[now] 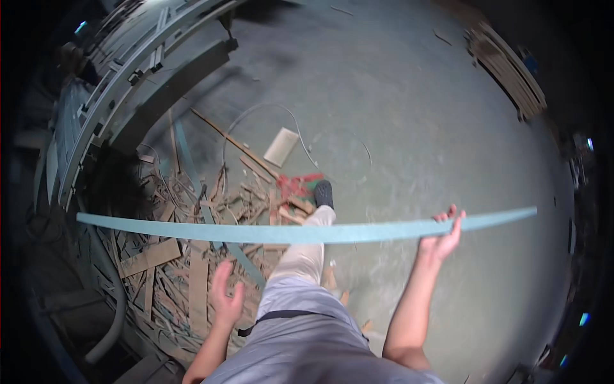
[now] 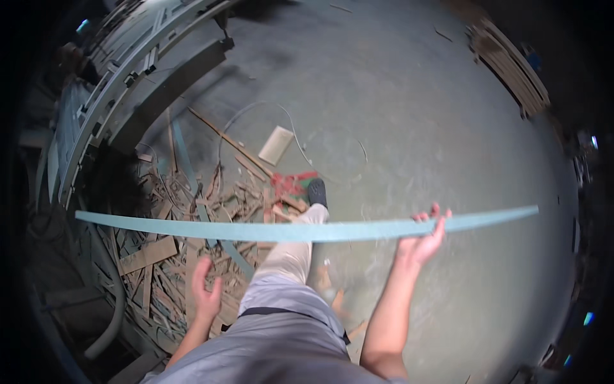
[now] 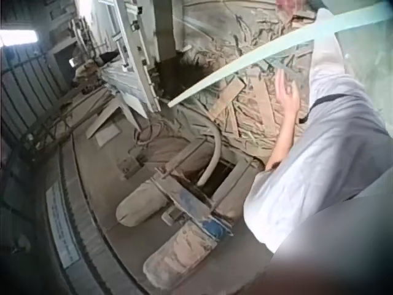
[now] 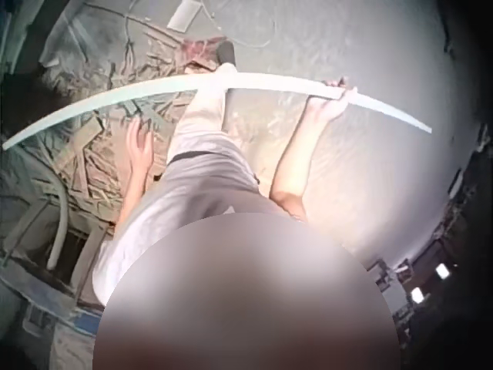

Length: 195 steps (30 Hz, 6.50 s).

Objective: Picking up thin wood strips from a storage rack and placing them on a sliding table saw guide for processing.

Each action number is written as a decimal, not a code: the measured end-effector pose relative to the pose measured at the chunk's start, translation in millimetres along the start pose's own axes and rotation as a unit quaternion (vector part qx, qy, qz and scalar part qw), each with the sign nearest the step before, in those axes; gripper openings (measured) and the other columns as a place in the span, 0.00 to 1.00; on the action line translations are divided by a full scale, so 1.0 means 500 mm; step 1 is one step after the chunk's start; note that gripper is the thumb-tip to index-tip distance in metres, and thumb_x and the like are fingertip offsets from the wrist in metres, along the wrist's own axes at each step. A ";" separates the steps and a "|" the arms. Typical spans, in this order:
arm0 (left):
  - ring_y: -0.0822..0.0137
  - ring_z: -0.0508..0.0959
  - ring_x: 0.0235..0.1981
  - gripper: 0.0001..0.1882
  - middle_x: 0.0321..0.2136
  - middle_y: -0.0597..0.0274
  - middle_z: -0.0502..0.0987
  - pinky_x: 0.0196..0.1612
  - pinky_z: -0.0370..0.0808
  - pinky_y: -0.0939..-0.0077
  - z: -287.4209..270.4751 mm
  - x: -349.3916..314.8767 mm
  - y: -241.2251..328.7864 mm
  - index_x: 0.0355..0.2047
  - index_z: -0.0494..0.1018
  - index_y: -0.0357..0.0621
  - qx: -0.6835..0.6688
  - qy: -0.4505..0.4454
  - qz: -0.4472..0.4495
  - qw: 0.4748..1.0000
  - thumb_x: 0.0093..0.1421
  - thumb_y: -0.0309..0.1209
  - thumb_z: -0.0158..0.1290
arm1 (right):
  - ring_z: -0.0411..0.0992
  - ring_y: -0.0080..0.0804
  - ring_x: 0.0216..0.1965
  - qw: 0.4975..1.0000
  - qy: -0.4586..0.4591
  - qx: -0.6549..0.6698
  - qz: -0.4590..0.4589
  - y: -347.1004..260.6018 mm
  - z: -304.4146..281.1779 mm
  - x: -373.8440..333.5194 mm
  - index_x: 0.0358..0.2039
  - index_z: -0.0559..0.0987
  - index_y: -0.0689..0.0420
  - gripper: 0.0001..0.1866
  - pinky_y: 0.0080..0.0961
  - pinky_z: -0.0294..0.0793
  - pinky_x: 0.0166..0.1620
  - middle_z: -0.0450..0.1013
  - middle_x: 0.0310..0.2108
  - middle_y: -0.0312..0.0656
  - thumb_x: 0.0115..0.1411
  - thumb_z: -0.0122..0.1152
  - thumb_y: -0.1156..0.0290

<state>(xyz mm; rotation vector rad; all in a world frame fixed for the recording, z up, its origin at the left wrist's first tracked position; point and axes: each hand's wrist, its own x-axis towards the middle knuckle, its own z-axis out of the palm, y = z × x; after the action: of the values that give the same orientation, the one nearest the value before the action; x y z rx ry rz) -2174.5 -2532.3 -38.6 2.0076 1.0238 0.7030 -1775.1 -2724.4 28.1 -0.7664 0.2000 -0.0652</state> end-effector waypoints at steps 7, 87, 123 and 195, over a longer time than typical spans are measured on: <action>0.59 0.75 0.41 0.22 0.42 0.50 0.72 0.44 0.71 0.69 0.432 0.659 0.110 0.44 0.68 0.39 -0.073 -0.323 0.021 0.943 0.53 0.40 0.56 | 0.64 0.21 0.27 0.991 0.101 -0.077 -0.041 0.217 0.314 0.444 0.43 0.69 0.58 0.12 0.17 0.71 0.32 0.66 0.32 0.35 0.62 0.48 0.66; 0.69 0.74 0.26 0.16 0.30 0.59 0.71 0.34 0.75 0.73 1.076 6.376 -0.093 0.41 0.65 0.40 -0.591 -0.024 -0.262 0.763 0.61 0.40 0.47 | 0.63 0.26 0.22 0.973 -0.047 -0.225 -0.013 3.144 3.585 2.883 0.36 0.70 0.66 0.09 0.17 0.64 0.23 0.68 0.26 0.43 0.54 0.48 0.78; 0.61 0.70 0.48 0.25 0.45 0.55 0.67 0.49 0.70 0.66 0.652 6.851 -0.471 0.54 0.56 0.41 -0.532 -0.277 -0.381 0.704 0.60 0.37 0.49 | 0.74 0.27 0.29 0.956 -0.052 -0.083 0.276 4.025 4.427 2.416 0.42 0.71 0.63 0.19 0.18 0.78 0.26 0.74 0.35 0.41 0.61 0.47 0.59; 0.75 0.74 0.28 0.09 0.27 0.67 0.71 0.34 0.74 0.78 0.698 6.882 -0.459 0.35 0.67 0.47 -0.584 -0.200 -0.334 0.712 0.61 0.38 0.47 | 0.65 0.49 0.51 0.512 -0.546 -0.652 -0.123 4.057 4.774 2.430 0.47 0.71 0.62 0.23 0.33 0.64 0.53 0.66 0.49 0.55 0.50 0.60 0.68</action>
<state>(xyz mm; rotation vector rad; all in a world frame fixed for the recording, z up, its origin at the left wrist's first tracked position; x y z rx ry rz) -201.2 317.1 18.1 0.5344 0.6433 0.3017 -129.0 203.7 106.7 -2.2042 -1.2858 0.3701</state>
